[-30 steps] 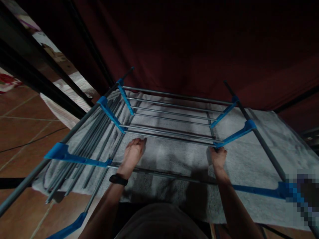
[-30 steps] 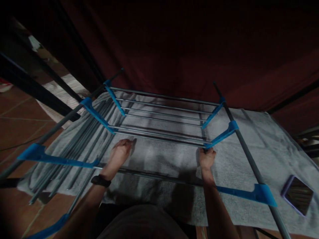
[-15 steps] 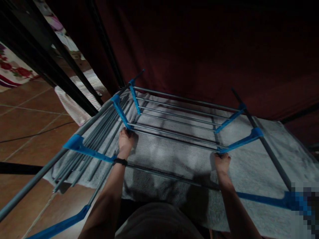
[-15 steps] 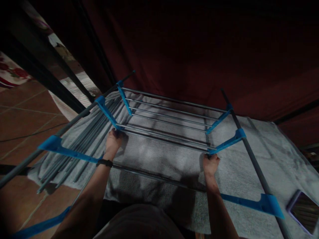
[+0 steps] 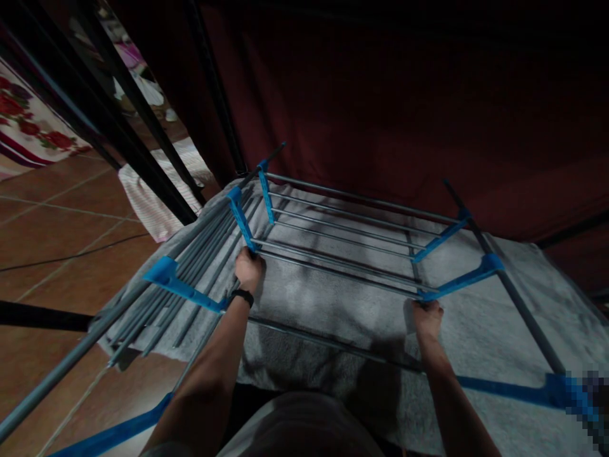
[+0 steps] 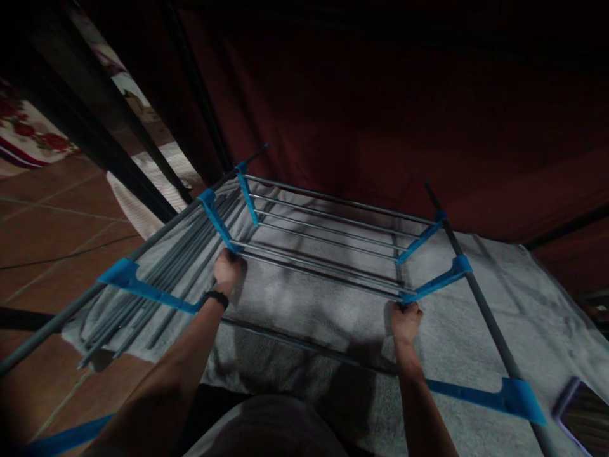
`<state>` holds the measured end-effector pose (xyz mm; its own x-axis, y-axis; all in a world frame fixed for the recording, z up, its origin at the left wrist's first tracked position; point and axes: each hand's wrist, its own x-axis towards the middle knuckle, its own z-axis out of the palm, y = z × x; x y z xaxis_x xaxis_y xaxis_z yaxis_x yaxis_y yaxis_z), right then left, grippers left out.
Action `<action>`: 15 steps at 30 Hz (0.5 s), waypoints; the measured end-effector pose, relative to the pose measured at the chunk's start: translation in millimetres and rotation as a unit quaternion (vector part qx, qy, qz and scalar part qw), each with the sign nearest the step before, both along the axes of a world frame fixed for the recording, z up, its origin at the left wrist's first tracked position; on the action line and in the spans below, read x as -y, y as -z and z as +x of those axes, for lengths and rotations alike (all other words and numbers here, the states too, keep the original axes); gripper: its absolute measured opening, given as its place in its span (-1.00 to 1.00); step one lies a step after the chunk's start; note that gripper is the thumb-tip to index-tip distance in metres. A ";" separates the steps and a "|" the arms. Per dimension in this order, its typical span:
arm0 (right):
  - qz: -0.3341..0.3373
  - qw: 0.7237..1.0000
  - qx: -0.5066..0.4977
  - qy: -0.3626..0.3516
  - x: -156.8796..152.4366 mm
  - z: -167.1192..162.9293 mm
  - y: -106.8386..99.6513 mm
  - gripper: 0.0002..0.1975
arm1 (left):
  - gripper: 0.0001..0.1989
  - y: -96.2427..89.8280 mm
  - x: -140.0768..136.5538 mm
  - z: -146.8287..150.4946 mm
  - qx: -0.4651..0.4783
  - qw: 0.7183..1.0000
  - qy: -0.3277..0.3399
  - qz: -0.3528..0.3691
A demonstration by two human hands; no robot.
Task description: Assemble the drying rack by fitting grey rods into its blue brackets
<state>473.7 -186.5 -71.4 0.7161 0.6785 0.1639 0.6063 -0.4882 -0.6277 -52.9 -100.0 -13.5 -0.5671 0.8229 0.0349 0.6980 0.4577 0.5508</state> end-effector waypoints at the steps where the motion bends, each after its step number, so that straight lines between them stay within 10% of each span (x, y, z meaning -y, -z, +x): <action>1: -0.004 1.000 -0.010 0.007 -0.2 -0.4 -0.4 -0.76 | -0.75 -0.2 -1.2 -1.1 0.005 1.000 0.006 -0.003; 15: -0.009 0.998 -0.056 0.014 -3.8 2.1 -4.9 -0.61 | -0.75 9.4 -3.8 -5.0 -0.014 0.999 0.011 0.035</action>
